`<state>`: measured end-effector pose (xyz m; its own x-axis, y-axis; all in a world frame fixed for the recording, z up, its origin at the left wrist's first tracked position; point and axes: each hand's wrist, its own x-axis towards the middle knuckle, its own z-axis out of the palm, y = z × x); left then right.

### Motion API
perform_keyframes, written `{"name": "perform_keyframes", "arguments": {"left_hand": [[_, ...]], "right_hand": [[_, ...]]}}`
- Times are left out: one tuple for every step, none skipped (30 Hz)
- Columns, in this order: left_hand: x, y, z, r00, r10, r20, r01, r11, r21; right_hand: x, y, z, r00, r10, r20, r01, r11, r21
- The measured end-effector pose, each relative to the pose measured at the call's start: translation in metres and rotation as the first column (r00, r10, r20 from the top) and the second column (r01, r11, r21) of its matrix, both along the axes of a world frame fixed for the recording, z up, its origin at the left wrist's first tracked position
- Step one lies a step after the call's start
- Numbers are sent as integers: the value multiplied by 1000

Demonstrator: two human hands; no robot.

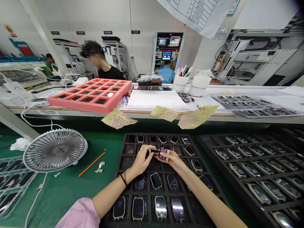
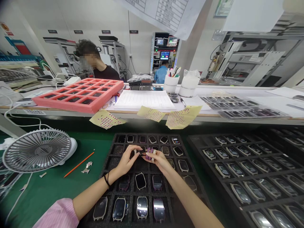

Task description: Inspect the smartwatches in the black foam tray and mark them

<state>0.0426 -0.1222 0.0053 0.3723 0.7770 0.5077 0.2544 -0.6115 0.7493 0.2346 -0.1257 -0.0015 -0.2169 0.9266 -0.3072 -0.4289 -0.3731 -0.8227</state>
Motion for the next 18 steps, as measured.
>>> {"name": "perform_keyframes", "arguments": {"left_hand": [[0, 0, 0, 1000, -2, -2, 2, 1000, 2], [0, 0, 0, 1000, -4, -4, 4, 1000, 2], [0, 0, 0, 1000, -5, -6, 5, 1000, 1], [0, 0, 0, 1000, -5, -6, 5, 1000, -1], [0, 0, 0, 1000, -5, -5, 5, 1000, -3], [0, 0, 0, 1000, -5, -3, 5, 1000, -6], [0, 0, -1, 1000, -4, 1, 4, 1000, -8], [0, 0, -1, 1000, -3, 4, 3, 1000, -10], [0, 0, -1, 1000, -2, 7, 2, 1000, -11], [0, 0, -1, 1000, -1, 9, 1, 1000, -13], [0, 0, -1, 1000, 0, 9, 1, 1000, -13], [0, 0, -1, 1000, 0, 9, 0, 1000, -12], [0, 0, -1, 1000, -1, 9, 1, 1000, -12], [0, 0, -1, 1000, -1, 10, 1, 1000, -14], [0, 0, -1, 1000, -2, 10, 2, 1000, -18], [0, 0, -1, 1000, -2, 11, 2, 1000, -25], [0, 0, -1, 1000, -2, 11, 2, 999, -32], [1, 0, -1, 1000, -1, 9, 1, 999, -37]], "right_hand": [[0, 0, 0, 1000, 1, 0, -1, 1000, 2], [0, 0, -1, 1000, 2, -1, -2, 1000, 3], [0, 0, -1, 1000, 2, -1, -2, 1000, 3], [1, 0, -1, 1000, 3, -1, -3, 1000, 2], [1, 0, -1, 1000, 2, -1, -2, 1000, 1], [1, 0, -1, 1000, 1, -1, -1, 1000, 0], [1, 0, -1, 1000, -1, -1, 1, 1000, 1], [1, 0, -1, 1000, -1, -1, 1, 1000, 2], [0, 0, -2, 1000, -2, 0, 2, 1000, 4], [0, 0, -2, 1000, -1, 0, 1, 1000, 5], [0, 0, -2, 1000, -1, -1, 1, 1000, 3], [0, 1, -1, 1000, 0, -2, 0, 1000, 0], [0, 1, -1, 1000, -1, -3, 1, 1000, -3], [0, 1, -1, 1000, -1, -5, 1, 1000, -6], [0, 1, -1, 1000, 1, -6, -1, 1000, -6], [1, 1, -1, 1000, 6, -6, -6, 1000, -3], [1, 1, -1, 1000, 11, -7, -11, 1000, 1], [1, 0, -1, 1000, 16, -6, -16, 1000, 6]]}}
